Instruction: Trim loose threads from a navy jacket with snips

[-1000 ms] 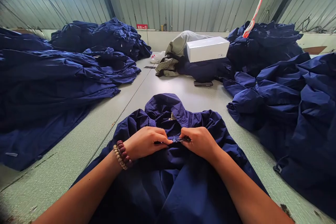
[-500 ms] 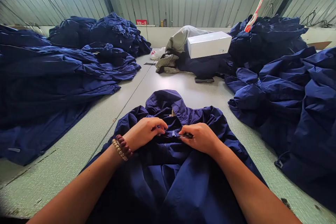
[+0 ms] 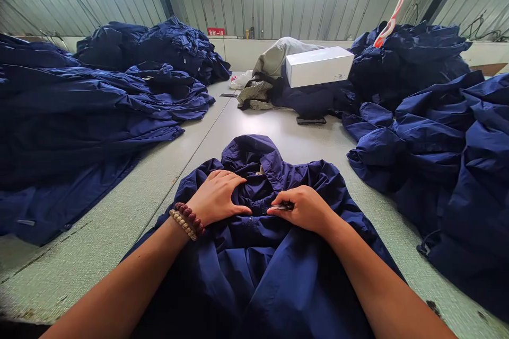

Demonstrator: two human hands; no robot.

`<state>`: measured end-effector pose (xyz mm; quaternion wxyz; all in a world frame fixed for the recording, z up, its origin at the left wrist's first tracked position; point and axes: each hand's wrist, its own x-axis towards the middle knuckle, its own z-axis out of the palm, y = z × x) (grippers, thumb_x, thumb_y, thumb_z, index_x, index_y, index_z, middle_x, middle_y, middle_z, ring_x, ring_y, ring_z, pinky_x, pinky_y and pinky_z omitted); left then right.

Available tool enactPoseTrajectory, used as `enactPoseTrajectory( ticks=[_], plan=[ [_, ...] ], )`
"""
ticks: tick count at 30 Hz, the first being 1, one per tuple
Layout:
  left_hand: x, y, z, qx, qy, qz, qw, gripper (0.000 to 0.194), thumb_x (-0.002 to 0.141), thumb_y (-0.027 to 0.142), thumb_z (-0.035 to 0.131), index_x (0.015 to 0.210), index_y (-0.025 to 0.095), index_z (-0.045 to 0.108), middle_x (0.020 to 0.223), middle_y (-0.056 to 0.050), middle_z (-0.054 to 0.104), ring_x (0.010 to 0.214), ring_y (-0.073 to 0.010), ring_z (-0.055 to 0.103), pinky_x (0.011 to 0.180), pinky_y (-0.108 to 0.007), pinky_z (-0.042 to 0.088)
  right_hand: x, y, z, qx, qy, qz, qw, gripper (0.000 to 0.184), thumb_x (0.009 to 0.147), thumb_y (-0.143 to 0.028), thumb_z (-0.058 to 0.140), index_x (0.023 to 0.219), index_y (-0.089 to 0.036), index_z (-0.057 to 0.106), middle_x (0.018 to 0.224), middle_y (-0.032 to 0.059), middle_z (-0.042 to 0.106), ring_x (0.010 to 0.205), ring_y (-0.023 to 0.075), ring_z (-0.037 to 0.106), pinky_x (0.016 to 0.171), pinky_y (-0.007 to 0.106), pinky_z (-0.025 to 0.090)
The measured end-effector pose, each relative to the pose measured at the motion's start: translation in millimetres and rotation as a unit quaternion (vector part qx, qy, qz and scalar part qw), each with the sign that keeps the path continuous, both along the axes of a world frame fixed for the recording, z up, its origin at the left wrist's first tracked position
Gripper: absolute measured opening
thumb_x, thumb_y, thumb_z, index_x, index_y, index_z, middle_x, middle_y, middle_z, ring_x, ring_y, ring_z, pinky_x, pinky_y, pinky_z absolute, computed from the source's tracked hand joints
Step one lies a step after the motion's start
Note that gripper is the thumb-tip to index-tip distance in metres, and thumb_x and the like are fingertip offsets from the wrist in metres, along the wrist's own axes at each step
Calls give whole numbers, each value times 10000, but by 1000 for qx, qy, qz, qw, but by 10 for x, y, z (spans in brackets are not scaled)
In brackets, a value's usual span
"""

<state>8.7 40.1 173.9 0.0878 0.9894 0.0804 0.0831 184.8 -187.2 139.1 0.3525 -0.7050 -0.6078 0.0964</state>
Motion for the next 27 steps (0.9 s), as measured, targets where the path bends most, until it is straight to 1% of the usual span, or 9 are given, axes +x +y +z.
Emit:
enactPoseTrajectory(
  ticks=[4,9,12,15,17,20,23,25,27],
  plan=[
    [-20,2,-30,-13,-11,12,1000,768,745,751,853,1250,186,734,1320,-164,741,1316,-395,619,1189,-554,384,-12,3,17,-8,-12,-5,1000,398,1021,-577,687,847,-243,817,679,-4,729,565,140,564,588,293,419],
    [0,-23,-34,-21,-14,-3,1000,827,740,722,880,1344,186,697,1386,-162,718,1346,-393,620,1191,-537,401,-2,5,14,-19,-46,-31,998,533,1055,-597,597,690,-226,708,539,-38,523,522,127,380,569,312,328],
    [14,-55,23,-70,-45,49,995,590,895,653,787,1284,213,721,1244,-111,784,1170,-328,725,1052,-453,512,3,-9,37,-22,-63,-63,996,636,1067,-617,543,569,-225,592,507,-31,449,519,134,333,566,329,295],
    [0,-69,100,-70,-84,174,979,285,1050,491,637,1167,251,737,1013,-58,805,945,-277,764,840,-384,549,-9,-25,83,-32,-54,-87,994,685,1060,-648,528,522,-225,532,497,-23,429,515,136,317,554,340,270],
    [-22,-57,134,-36,-82,231,969,215,1043,400,652,1190,256,716,1017,-66,796,917,-290,767,803,-384,548,-25,-28,107,-40,-47,-98,993,677,1053,-651,537,527,-224,531,505,-21,437,518,137,324,554,341,266],
    [-43,3,137,-4,-52,281,958,406,975,362,741,1346,231,639,1254,-144,751,981,-337,777,821,-414,572,-49,-20,107,-53,-52,-124,990,644,1035,-640,572,543,-226,539,510,-22,448,516,139,340,556,342,267],
    [-35,129,93,-35,-56,308,949,546,949,451,764,1409,213,592,1364,-183,714,1098,-370,764,895,-445,583,-61,-11,70,-58,-73,-146,985,620,1025,-632,593,554,-231,555,519,-10,488,514,149,374,564,343,276],
    [-24,238,59,-78,-72,314,943,510,974,502,713,1375,201,616,1314,-170,750,1150,-366,749,940,-450,575,-66,-10,37,-57,-88,-159,982,610,1028,-629,597,563,-234,579,533,4,532,517,158,420,571,342,290],
    [-20,335,35,-105,-63,317,940,392,1009,448,642,1310,198,665,1249,-147,786,1154,-346,749,958,-440,564,-72,-6,4,-53,-103,-171,978,591,1029,-629,607,586,-239,619,552,12,575,524,170,475,581,341,313]
  ],
)
